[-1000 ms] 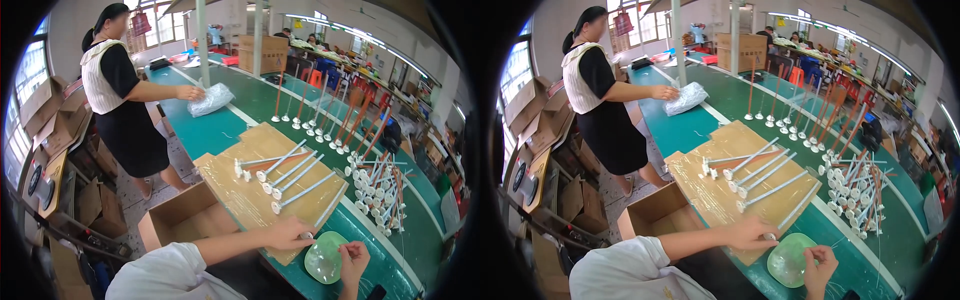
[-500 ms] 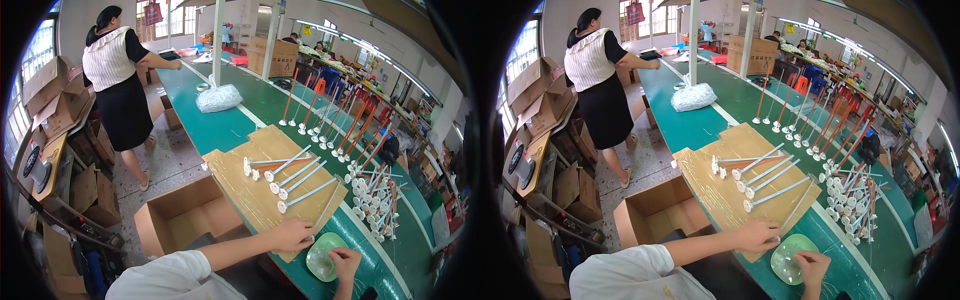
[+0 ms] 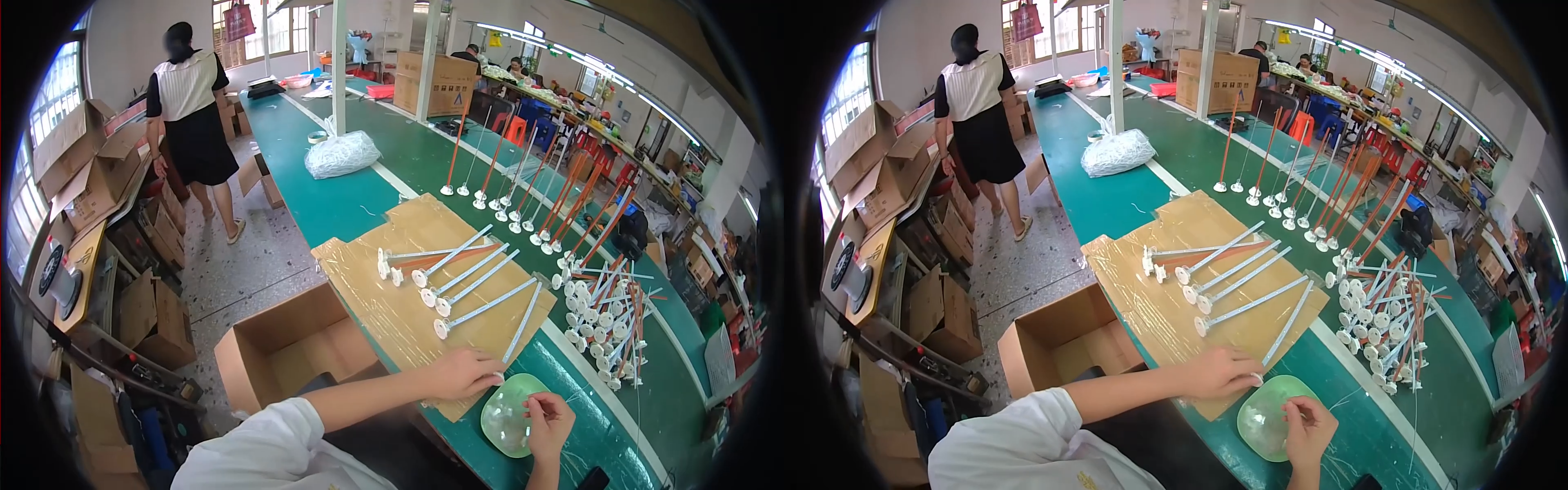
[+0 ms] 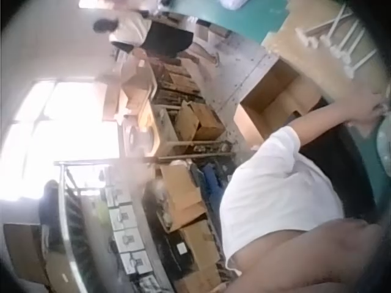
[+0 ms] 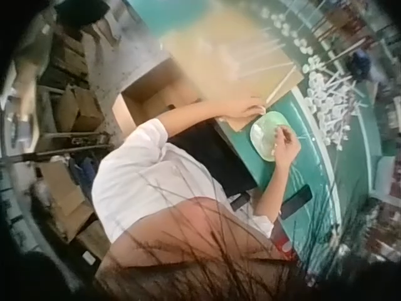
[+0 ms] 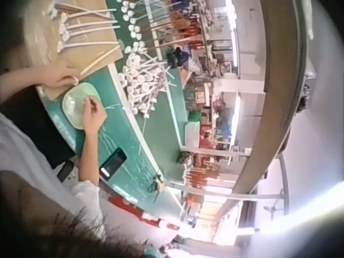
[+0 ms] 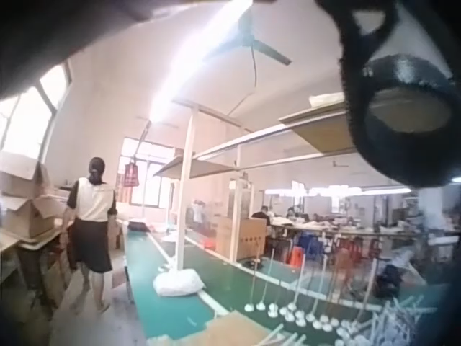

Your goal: Assembling LED light strips by inserting them into white plastic bases and organizing the components on a factory workbench.

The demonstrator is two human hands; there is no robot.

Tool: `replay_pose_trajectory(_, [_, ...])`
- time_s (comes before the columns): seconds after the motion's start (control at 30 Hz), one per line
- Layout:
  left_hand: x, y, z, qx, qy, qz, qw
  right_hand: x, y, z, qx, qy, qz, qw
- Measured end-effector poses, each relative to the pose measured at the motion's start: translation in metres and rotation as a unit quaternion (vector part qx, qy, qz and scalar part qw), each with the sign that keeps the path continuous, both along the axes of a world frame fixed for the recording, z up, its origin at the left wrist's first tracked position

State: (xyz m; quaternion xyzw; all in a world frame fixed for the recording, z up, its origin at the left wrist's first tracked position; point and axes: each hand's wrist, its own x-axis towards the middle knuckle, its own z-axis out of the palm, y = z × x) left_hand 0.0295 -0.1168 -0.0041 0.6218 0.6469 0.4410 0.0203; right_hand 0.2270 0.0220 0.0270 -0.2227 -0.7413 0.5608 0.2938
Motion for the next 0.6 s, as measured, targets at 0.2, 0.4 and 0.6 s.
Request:
replay_pose_trajectory(0.2, [0.007, 0.052, 0.028, 0.12, -0.604, -0.129, 0.777, 0.011, 0.001, 0.007, -0.004, 0.015, -0.032, 0.999])
replay_pose_trajectory(0.4, [0.025, 0.098, 0.053, 0.075, -0.341, -0.189, 0.918, 0.009, 0.004, 0.006, 0.014, 0.083, -0.14, 0.986])
replay_pose_trajectory(0.6, [0.033, 0.101, 0.016, -0.028, -0.148, -0.225, 0.963, 0.009, 0.003, 0.002, 0.078, 0.032, -0.166, 0.983])
